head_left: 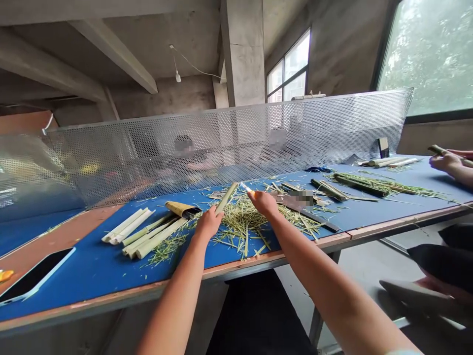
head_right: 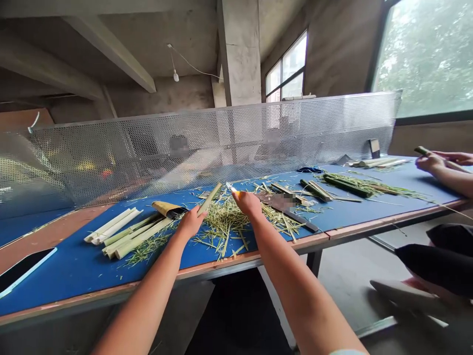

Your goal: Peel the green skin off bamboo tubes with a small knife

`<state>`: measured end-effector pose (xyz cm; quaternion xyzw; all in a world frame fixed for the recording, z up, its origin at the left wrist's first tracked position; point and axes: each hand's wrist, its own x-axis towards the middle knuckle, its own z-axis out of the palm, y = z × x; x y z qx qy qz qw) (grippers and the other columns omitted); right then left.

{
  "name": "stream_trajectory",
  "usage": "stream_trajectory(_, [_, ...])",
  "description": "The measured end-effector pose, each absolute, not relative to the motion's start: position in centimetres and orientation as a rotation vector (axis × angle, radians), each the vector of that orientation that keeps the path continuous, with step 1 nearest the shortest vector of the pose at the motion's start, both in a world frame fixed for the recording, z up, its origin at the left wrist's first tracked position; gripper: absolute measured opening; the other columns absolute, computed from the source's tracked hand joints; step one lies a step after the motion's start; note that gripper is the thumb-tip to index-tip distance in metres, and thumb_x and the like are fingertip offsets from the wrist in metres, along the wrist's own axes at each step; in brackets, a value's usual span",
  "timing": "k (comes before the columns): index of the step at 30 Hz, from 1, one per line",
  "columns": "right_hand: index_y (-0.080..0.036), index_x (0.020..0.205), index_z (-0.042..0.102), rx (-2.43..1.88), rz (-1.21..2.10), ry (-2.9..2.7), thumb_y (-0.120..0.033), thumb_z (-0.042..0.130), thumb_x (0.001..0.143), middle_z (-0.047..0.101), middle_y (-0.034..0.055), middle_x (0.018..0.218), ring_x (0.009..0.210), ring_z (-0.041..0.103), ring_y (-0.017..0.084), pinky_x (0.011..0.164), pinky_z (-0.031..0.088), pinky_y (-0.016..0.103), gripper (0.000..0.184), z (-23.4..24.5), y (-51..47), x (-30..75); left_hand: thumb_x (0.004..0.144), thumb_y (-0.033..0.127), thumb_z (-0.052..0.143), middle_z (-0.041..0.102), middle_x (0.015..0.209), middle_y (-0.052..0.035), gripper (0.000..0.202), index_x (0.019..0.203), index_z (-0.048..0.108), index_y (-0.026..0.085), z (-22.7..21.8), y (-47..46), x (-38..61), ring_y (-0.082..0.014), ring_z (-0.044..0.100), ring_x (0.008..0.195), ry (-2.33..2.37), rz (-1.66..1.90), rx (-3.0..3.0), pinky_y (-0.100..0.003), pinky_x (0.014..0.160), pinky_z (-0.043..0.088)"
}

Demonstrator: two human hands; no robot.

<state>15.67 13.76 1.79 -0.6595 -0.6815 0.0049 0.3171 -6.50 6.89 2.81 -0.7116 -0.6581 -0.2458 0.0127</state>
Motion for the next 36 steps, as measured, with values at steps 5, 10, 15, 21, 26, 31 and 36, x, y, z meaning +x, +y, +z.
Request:
stream_trajectory(5, [-0.017,0.083,0.063,-1.526,-0.099,-1.989,-0.058,0.022,0.092,0.065,0.0089,0.074,0.065,0.058,0.017,0.054,0.029,0.023,0.058,1.5,13.0,14.6,0.087,0.042,0.041,0.063,0.073,-0.0063,0.029,0.088,0.058,0.018,2.1,7.5,-6.7,-0.0172,0.057,0.061,-2.101,-0.924,-2.309,-0.024,0.052,0.033])
stream_trajectory(10, [-0.019,0.080,0.063,-1.298,-0.134,-2.268,-0.060,0.029,0.089,0.063,0.0051,0.069,0.058,0.052,0.013,0.051,0.025,0.023,0.054,1.0,12.7,12.7,0.088,0.050,0.033,0.061,0.070,-0.0032,0.041,0.088,0.056,0.016,1.3,8.3,-6.4,-0.0105,0.047,0.041,-2.232,-1.178,-2.439,-0.024,0.045,0.030])
stream_trajectory(15, [-0.018,0.081,0.064,-1.432,-0.041,-2.176,-0.062,0.025,0.090,0.064,0.0073,0.070,0.057,0.053,0.014,0.052,0.027,0.023,0.059,1.1,13.2,12.8,0.088,0.046,0.036,0.056,0.062,-0.0020,0.037,0.079,0.056,0.017,1.1,8.3,-6.5,-0.0122,0.047,0.048,-2.097,-1.048,-2.409,-0.023,0.048,0.029])
stream_trajectory(21, [-0.018,0.082,0.064,-1.571,-0.035,-1.985,-0.062,0.020,0.090,0.065,0.0096,0.073,0.059,0.055,0.016,0.051,0.026,0.024,0.063,1.7,13.3,14.5,0.087,0.046,0.038,0.048,0.056,0.0016,0.034,0.077,0.053,0.017,1.2,8.3,-6.1,-0.0096,0.042,0.043,-2.124,-1.088,-2.541,-0.022,0.044,0.029])
stream_trajectory(26, [-0.018,0.082,0.063,-1.340,-0.105,-2.239,-0.065,0.024,0.088,0.064,0.0069,0.071,0.058,0.052,0.014,0.050,0.024,0.024,0.061,1.5,12.5,13.0,0.085,0.046,0.043,0.047,0.057,0.0038,0.030,0.089,0.052,0.018,1.4,8.1,-5.8,-0.0079,0.040,0.037,-2.225,-1.221,-2.469,-0.021,0.040,0.029])
stream_trajectory(31, [-0.018,0.081,0.063,-1.299,-0.111,-2.319,-0.063,0.026,0.089,0.064,0.0058,0.070,0.057,0.051,0.013,0.051,0.024,0.023,0.058,1.2,12.6,12.5,0.085,0.043,0.045,0.055,0.065,0.0011,0.027,0.093,0.052,0.018,1.2,8.1,-6.1,-0.0077,0.043,0.040,-2.147,-1.193,-2.417,-0.020,0.042,0.030])
stream_trajectory(36, [-0.018,0.085,0.065,-1.463,-0.111,-2.173,-0.066,0.022,0.088,0.066,0.0088,0.076,0.065,0.058,0.016,0.054,0.030,0.023,0.064,1.5,12.8,12.9,0.086,0.037,0.045,0.059,0.070,-0.0022,0.023,0.093,0.055,0.017,1.2,8.0,-6.0,-0.0113,0.050,0.053,-2.063,-1.069,-2.420,-0.021,0.051,0.033])
